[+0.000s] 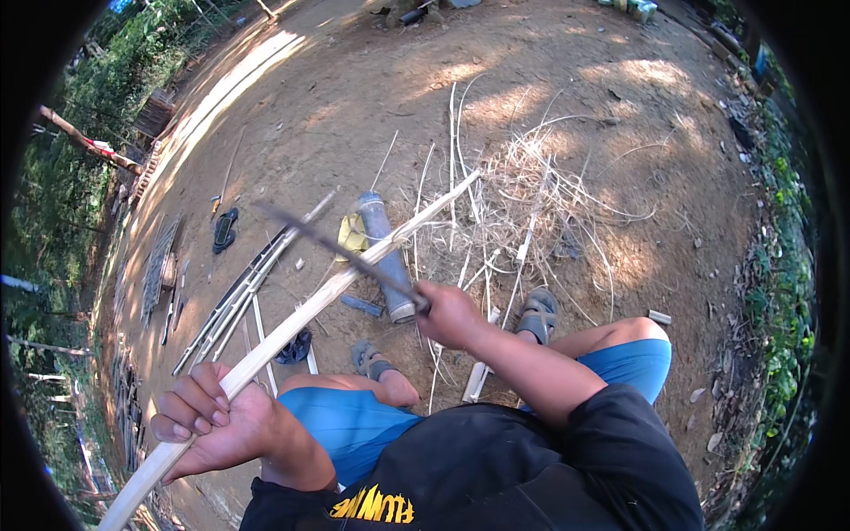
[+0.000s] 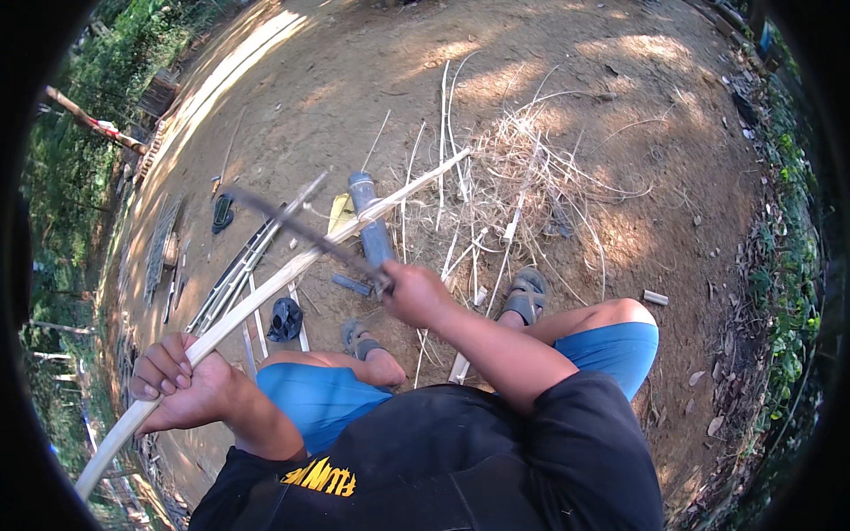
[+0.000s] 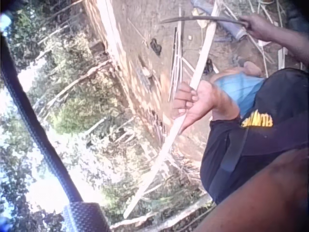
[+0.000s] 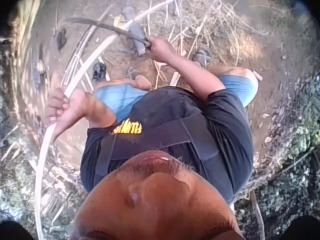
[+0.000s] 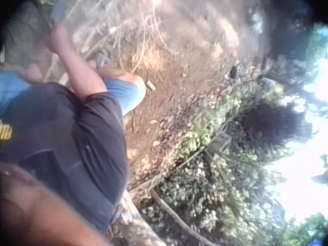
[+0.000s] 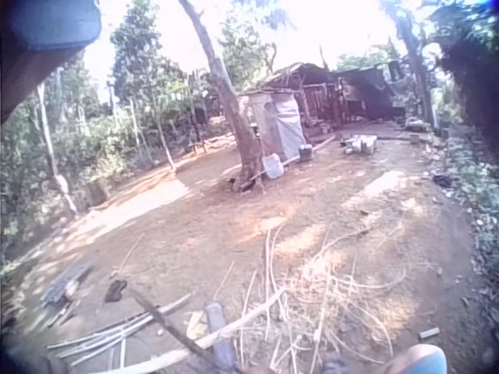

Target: The person is smoothing a long strip of bamboo using a machete. They hold the bamboo strip with one hand and repeatedly draw the blade along the length of the material to remove thin layers.

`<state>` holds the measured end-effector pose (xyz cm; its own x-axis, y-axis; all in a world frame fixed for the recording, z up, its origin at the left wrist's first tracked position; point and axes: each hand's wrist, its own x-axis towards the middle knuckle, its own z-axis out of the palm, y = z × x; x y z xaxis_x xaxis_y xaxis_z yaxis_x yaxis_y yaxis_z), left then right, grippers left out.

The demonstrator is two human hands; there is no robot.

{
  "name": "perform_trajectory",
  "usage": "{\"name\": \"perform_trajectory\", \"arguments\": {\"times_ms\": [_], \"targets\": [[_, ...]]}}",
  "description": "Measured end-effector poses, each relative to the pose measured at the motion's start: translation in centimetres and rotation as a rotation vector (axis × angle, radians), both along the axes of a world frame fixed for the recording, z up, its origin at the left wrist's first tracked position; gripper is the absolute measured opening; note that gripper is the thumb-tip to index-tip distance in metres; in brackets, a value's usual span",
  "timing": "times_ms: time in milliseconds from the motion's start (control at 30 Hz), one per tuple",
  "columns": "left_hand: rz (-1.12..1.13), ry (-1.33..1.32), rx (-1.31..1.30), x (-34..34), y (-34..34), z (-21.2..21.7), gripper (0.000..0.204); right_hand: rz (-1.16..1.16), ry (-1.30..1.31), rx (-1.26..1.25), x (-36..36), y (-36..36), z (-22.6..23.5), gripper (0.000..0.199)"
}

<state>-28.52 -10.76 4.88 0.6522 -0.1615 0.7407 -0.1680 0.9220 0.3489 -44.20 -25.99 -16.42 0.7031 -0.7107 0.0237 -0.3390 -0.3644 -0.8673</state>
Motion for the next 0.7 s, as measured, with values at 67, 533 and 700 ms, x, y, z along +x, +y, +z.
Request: {"name": "perform_trajectory", "arguments": {"times_ms": [67,533,700], "targets": [[-0.007,-0.008,0.025,0.6,-0.1,0.2,0.061,-0.192,0.313,0.214,-1.2,-4.1,-3.7,0.027],[-0.029,-0.012,0.077,5.9,-0.7,0.2,0.061,-0.202,0.308,0.112,0.2,-8.4,-6.0,0.022],[0.015,0.003,0.054,6.8,-0.5,1.1,0.057,0.103,0.182,0.032,3.0,-5.5,-0.9,0.025]]}}
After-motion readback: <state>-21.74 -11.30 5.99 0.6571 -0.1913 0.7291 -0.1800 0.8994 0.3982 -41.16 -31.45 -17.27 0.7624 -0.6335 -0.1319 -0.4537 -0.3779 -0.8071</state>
